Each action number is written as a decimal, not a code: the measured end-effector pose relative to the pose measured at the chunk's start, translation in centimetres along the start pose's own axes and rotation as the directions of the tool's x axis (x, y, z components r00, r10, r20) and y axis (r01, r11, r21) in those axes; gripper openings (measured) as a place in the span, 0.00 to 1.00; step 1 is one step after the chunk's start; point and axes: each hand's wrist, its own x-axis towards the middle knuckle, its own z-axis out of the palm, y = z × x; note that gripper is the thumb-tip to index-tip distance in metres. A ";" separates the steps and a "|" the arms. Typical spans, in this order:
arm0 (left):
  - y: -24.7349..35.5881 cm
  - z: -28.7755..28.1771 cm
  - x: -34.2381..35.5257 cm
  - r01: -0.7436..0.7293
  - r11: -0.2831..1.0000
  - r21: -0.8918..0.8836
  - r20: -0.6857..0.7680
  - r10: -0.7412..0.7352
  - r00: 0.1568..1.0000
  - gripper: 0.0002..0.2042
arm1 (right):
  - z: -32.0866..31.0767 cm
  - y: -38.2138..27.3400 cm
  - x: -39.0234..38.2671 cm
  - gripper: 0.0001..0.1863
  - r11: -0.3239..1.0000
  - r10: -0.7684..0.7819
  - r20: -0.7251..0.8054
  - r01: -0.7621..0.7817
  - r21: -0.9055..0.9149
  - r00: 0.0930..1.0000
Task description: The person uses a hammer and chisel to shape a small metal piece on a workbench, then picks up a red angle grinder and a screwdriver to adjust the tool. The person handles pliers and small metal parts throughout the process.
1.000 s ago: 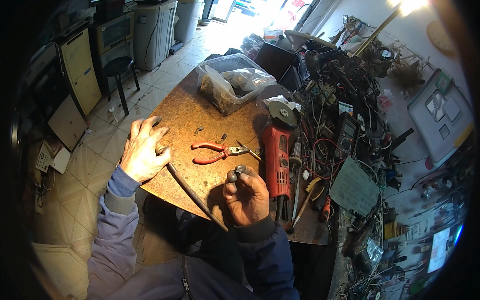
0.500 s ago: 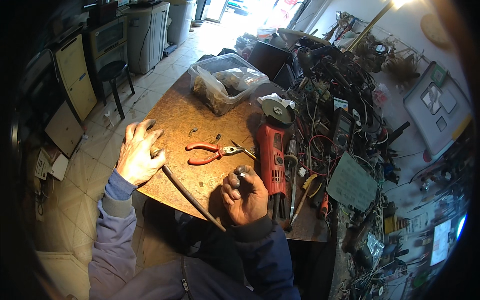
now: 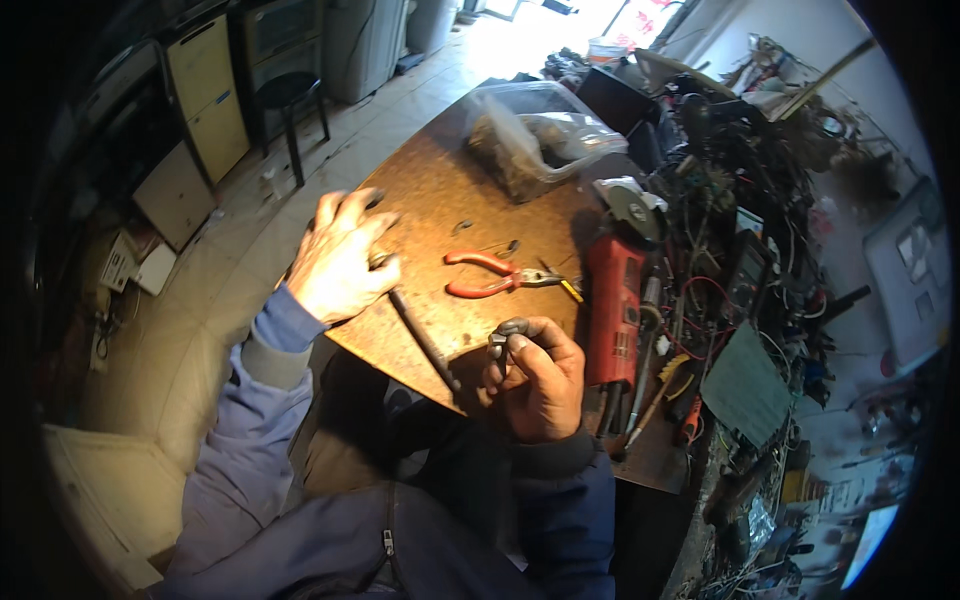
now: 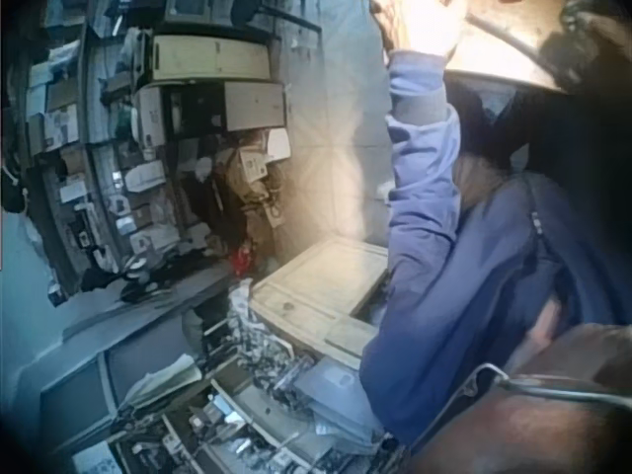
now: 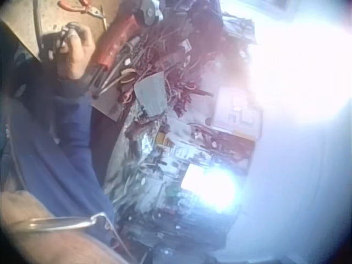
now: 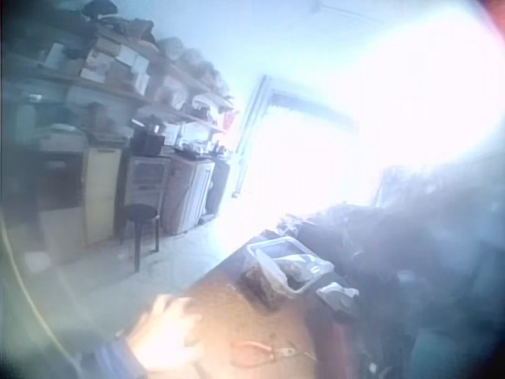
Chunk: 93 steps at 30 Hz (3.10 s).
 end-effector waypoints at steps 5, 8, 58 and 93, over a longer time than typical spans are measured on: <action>0.3 -0.1 0.1 0.043 0.999 -0.025 0.057 -0.041 0.998 0.26 | 1.9 -0.4 -1.2 0.06 0.611 -0.086 0.176 0.191 -0.768 0.981; 0.1 -0.1 -0.1 0.066 0.997 -0.037 0.066 -0.064 0.996 0.27 | 2.5 -0.8 -0.5 0.08 0.204 -0.132 0.443 0.461 -0.863 0.887; -0.1 -0.3 -0.1 0.051 0.993 -0.105 0.093 -0.041 0.995 0.27 | 4.7 2.5 -1.1 0.09 -0.063 -0.364 0.414 0.421 -0.905 0.834; 0.1 -0.3 0.0 0.040 0.994 -0.098 0.072 -0.033 0.997 0.25 | 5.2 2.5 -1.1 0.08 -0.151 -0.353 0.435 0.408 -0.900 0.828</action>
